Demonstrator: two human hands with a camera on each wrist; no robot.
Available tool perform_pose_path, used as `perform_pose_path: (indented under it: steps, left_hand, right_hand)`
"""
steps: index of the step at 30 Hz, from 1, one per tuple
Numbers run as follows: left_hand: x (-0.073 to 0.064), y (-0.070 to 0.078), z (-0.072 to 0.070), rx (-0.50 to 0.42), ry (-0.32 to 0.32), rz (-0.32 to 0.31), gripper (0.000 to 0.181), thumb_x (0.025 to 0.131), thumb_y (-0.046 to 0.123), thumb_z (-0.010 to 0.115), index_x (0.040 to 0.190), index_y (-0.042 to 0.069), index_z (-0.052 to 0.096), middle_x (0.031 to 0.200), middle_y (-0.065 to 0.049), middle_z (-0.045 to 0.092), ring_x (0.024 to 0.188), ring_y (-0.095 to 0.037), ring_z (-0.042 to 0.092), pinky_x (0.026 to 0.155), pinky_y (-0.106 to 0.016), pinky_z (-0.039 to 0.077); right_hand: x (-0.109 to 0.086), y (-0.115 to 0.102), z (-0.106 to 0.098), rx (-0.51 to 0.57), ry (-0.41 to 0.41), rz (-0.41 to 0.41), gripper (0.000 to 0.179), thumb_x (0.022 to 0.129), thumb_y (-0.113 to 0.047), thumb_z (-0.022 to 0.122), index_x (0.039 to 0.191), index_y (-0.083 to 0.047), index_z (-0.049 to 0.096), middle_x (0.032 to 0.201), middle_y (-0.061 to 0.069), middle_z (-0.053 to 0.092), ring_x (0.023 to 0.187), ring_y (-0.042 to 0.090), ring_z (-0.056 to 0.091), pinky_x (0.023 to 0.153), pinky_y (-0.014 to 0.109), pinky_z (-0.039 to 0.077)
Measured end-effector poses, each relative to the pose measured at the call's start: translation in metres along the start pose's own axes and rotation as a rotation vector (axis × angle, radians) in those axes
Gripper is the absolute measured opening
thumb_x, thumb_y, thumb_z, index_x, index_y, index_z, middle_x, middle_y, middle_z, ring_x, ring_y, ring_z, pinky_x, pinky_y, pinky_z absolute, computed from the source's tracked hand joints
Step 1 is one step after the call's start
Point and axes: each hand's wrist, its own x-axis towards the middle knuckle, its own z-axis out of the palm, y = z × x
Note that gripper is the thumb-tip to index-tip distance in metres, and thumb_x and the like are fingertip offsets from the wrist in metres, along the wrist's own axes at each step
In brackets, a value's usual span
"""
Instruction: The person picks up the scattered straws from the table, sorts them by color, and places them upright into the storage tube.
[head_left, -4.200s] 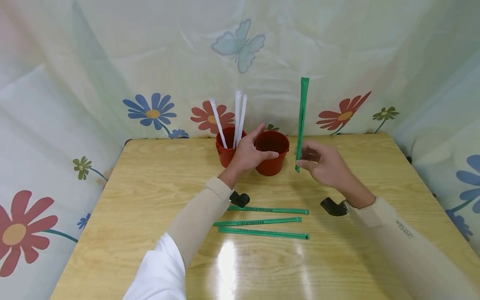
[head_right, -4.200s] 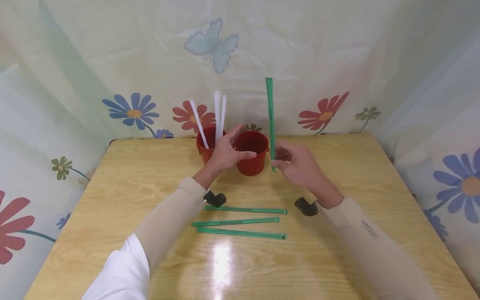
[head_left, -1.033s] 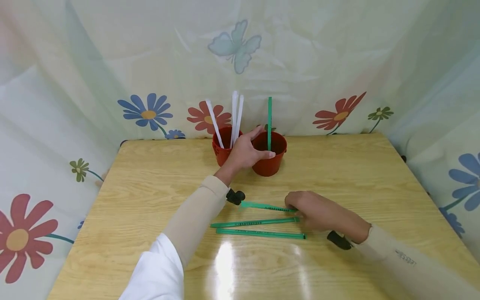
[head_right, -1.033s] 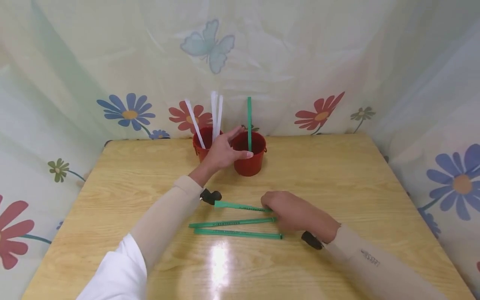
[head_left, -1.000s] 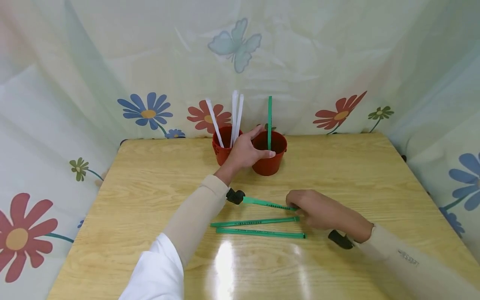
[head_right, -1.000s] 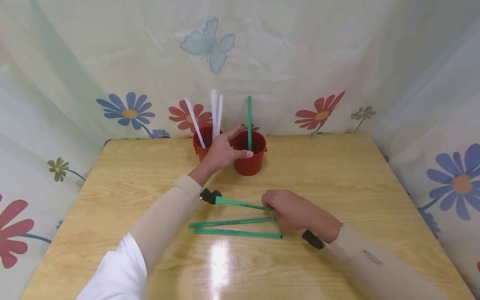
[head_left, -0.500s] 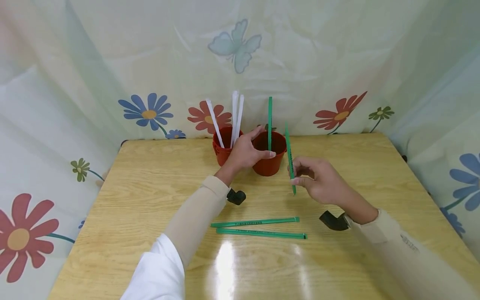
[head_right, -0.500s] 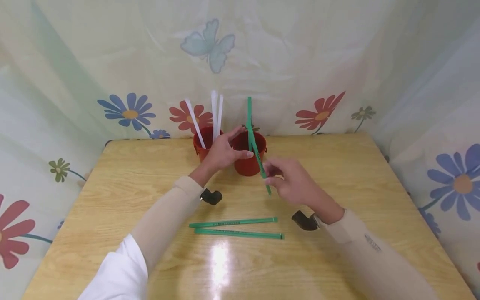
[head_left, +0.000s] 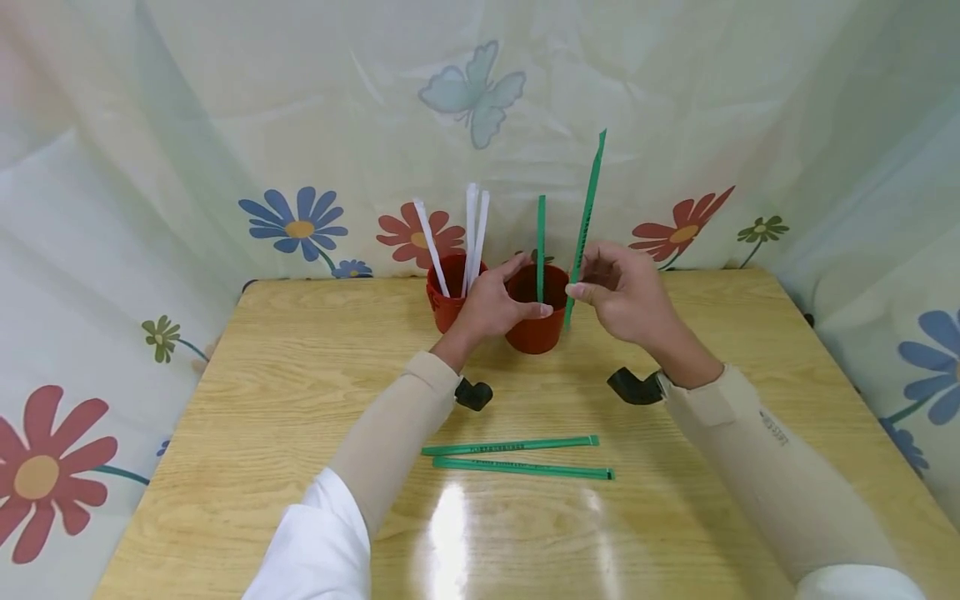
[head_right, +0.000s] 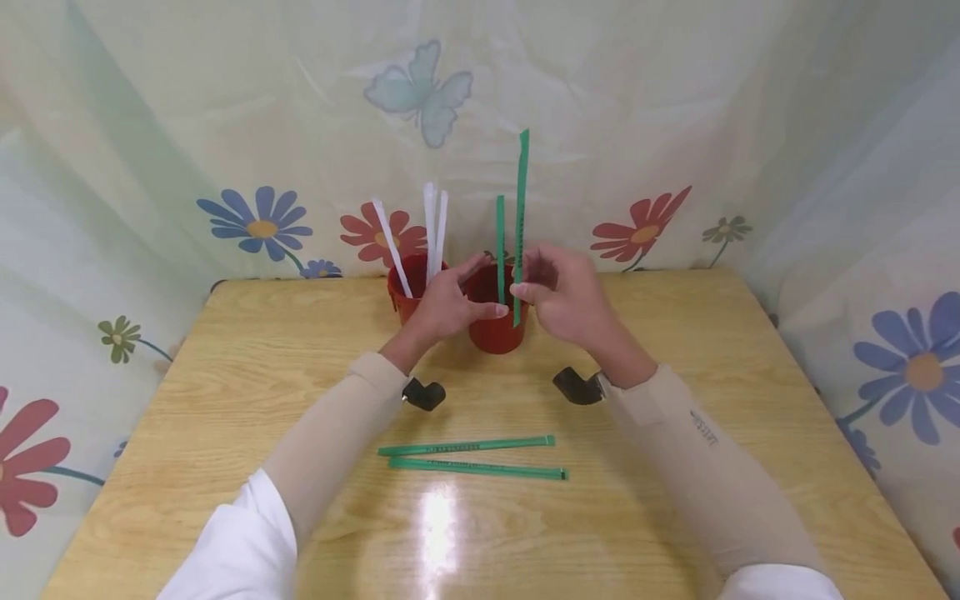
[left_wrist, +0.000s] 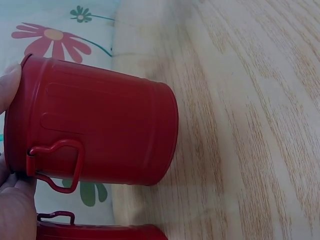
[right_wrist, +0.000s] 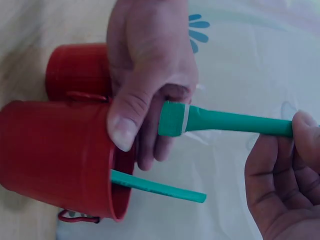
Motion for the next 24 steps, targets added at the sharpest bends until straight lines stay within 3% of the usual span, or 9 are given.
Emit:
perform_pose_path:
  steps: [10,16,24]
  left_hand:
    - [0.000,-0.001,0.000,0.003,-0.002,0.004,0.088,0.087,0.024,0.086,0.161,0.013,0.040,0.158,-0.008,0.054,0.147,-0.033,0.048,0.121,-0.047,0.045]
    - [0.001,-0.001,0.000,0.012,-0.005,0.002,0.086,0.088,0.023,0.086,0.161,0.015,0.041,0.158,-0.006,0.054,0.146,-0.029,0.049,0.122,-0.047,0.044]
    - [0.000,0.001,-0.001,0.010,0.001,0.005,0.088,0.088,0.022,0.085,0.162,0.013,0.039,0.159,-0.007,0.052,0.148,-0.027,0.048,0.122,-0.045,0.044]
  right_hand:
    - [0.032,0.010,0.008,-0.045,0.056,0.152,0.009,0.096,-0.003,0.071,0.097,0.002,0.063,0.090,0.013,0.066,0.088,0.020,0.063,0.084,0.013,0.053]
    - [0.042,0.032,0.017,-0.081,0.070,0.209,0.008,0.094,-0.002,0.072,0.094,0.002,0.065,0.088,0.015,0.067,0.084,0.022,0.063,0.074,0.015,0.053]
    - [0.044,0.051,0.023,-0.166,-0.004,0.245,0.011,0.093,-0.006,0.072,0.099,0.003,0.069,0.092,0.018,0.071,0.082,0.026,0.067,0.068,0.024,0.053]
